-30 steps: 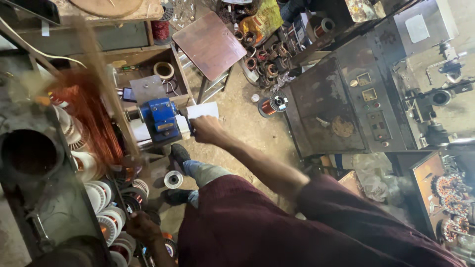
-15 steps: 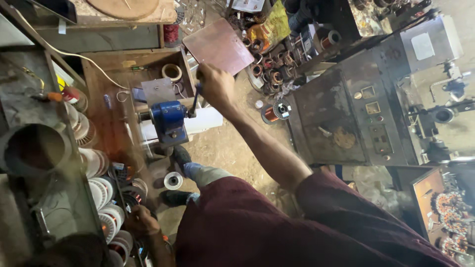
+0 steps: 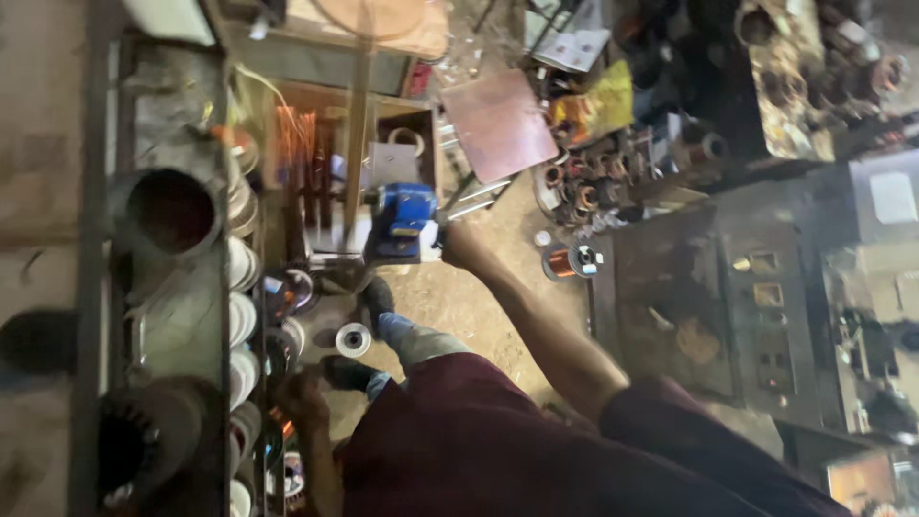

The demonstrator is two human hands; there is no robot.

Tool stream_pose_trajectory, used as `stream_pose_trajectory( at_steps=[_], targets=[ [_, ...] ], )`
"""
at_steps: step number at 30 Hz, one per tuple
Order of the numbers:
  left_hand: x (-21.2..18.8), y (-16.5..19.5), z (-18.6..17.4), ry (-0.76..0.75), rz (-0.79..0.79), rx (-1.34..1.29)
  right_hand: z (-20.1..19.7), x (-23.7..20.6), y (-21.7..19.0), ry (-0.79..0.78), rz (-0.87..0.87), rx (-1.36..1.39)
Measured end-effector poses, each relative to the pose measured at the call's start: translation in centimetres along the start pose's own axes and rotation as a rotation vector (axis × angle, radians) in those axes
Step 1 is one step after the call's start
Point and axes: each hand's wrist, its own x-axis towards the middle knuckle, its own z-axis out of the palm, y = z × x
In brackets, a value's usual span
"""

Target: The person operates a manual wire-winding machine to wrap copper wire onto a bobbin. They repeatedly crank a handle to rotate the bobbin while guiding the wire, then stop to adjust the wire and secure it with tape.

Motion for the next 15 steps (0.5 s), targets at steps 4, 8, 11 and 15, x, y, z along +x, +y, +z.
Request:
stream_pose_trajectory(
  at_steps=[4,8,11,15],
  targets=[
    [-0.2,-0.9,-0.4,-0.068,0.039,0.094,0.2,-5.9,0.6,0.002,0.026,0.203],
    [0.4,-1.5,0.1,0.069,-0.008,0.363,-3.5,-7.9,-0.3,0.111,0.143,0.060],
    [0.8,-1.5,0.4,0.016,0.060,0.254,-5.9,-5.4,-1.4,0.476,-0.055,-0.001],
    [0.7,-1.4,0.5,-0.004,-0.150,0.319,-7.8,0.8,-0.9,0.769,-0.053,-0.288]
  ],
)
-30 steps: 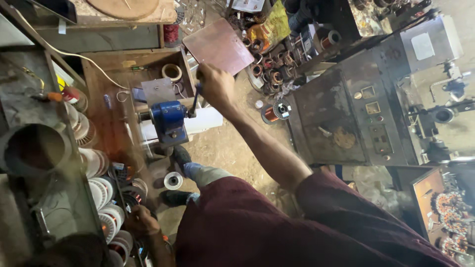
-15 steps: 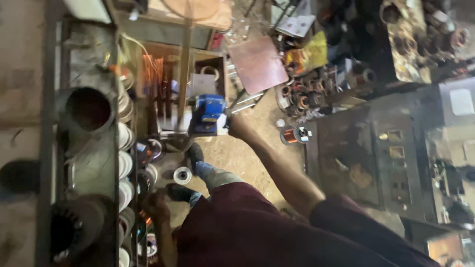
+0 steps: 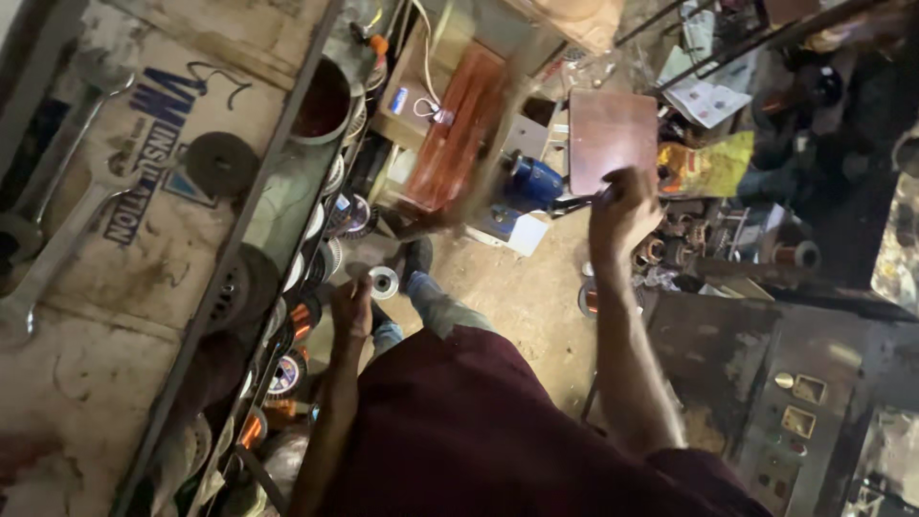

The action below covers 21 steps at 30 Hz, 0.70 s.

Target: The person operates a manual wire-winding machine to wrap copper wire onto a bobbin. They repeatedly crank a handle to rotate the bobbin while guiding the wire, then stop to adjust the wire and secure it with tape.

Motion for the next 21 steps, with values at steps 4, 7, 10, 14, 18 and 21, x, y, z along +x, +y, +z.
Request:
stream_pose_trajectory(
  at_steps=[4,7,10,14,18,21],
  targets=[
    [0.0,-0.1,0.1,0.015,0.014,-0.001,4.3,3.8,1.3,-0.155,0.081,-0.045],
    [-0.1,-0.2,-0.1,0.029,0.041,0.008,7.4,5.0,1.8,-0.556,0.160,0.049],
    [-0.3,-0.5,-0.5,0.025,0.033,0.017,9.8,3.7,1.3,-0.762,-0.047,0.135],
    [-0.5,-0.8,-0.8,-0.015,0.025,-0.089,9.5,-1.7,-0.1,-0.874,-0.029,0.152],
    [-0.7,-0.8,-1.0,-0.056,0.082,-0.129,5.5,-8.1,-1.1,-0.850,0.058,0.135],
    [-0.5,-0.4,-1.1,-0.077,0.017,-0.084,0.4,-9.6,-1.3,-0.857,0.165,0.233]
  ],
)
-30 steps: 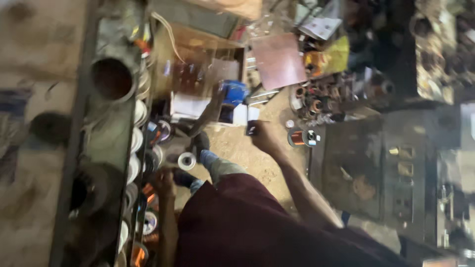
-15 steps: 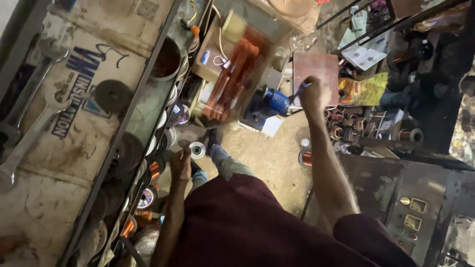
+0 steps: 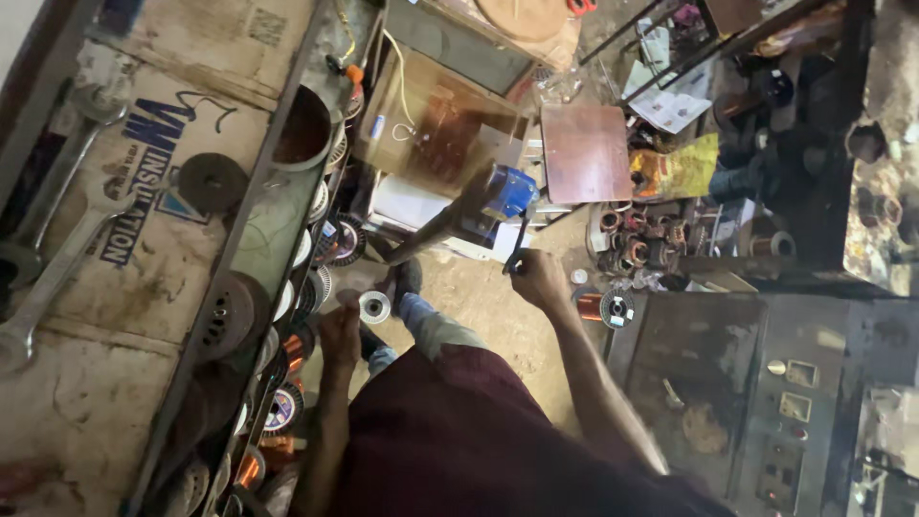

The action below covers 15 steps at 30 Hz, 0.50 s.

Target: The person operates a manual wire-winding machine to wrap copper wire onto a bobbin. They repeatedly crank a handle to rotate the bobbin while guiding the wire, then stop to adjust the wire and secure it with tape.

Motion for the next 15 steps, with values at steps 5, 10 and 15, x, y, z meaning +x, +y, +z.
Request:
stream_pose_trajectory(
  at_steps=[5,10,15],
  targets=[
    [0.9,1.2,0.4,0.034,0.043,0.055,-5.4,-1.3,-2.3,0.274,0.055,0.012],
    [1.4,1.8,0.7,0.036,0.032,0.075,-8.8,4.8,-3.0,0.730,-0.160,-0.164],
    [1.3,1.3,1.0,0.034,0.022,0.003,-9.6,12.1,-1.5,0.466,0.014,-0.143]
  ],
)
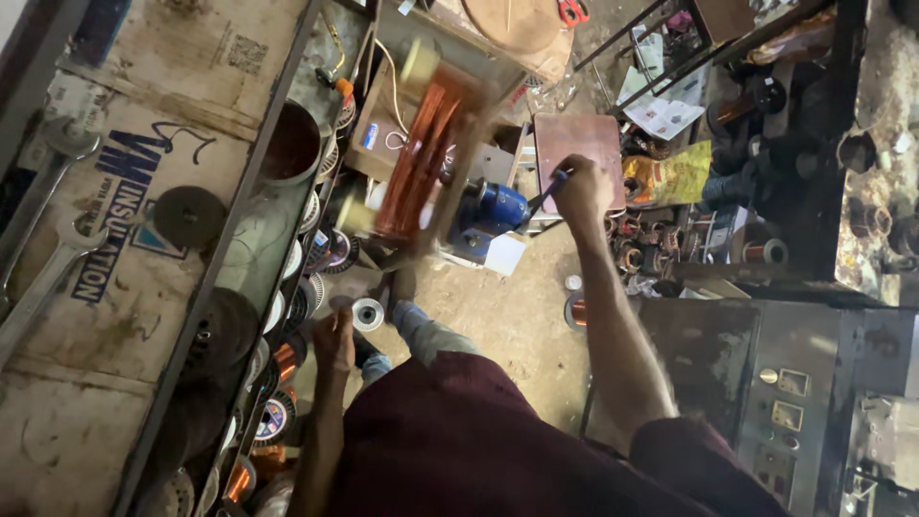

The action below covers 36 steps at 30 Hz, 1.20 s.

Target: The person operates a manual wire-winding machine to wrap copper wire onto a bobbin. They repeatedly crank a handle to rotate the bobbin while guiding the wire, then stop to adjust the wire and secure it with tape.

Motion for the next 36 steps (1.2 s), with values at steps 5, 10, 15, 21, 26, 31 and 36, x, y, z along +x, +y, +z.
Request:
stream_pose_trajectory(
  at_steps=[5,10,15,21,26,31,36],
  targets=[
    [-0.5,-0.9,-0.4,0.033,-0.005,0.093,5.0,1.7,0.7,-0.493,-0.127,0.114],
    [-1.1,-1.1,-0.7,0.012,-0.014,-0.045,8.2,-4.5,0.2,-0.203,-0.947,0.095],
    [-1.5,-0.9,-0.9,-0.002,-0.030,-0.137,5.0,-13.5,0.6,-0.485,-0.117,0.067],
    [-0.6,-0.9,-0.6,0.054,-0.020,0.064,-1.8,-14.5,-0.6,-0.219,0.029,0.147],
    [-0.2,0.3,-0.2,0.042,0.004,0.030,-2.2,-7.7,-1.2,0.344,-0.163,0.038],
    [-0.5,0.9,-0.1,0.040,0.061,-0.002,0.6,-1.0,-0.7,0.329,-0.045,-0.066],
    [-0.8,-0.3,-0.2,0.054,-0.051,0.049,5.0,1.6,-0.1,-0.458,0.194,0.441]
  ],
)
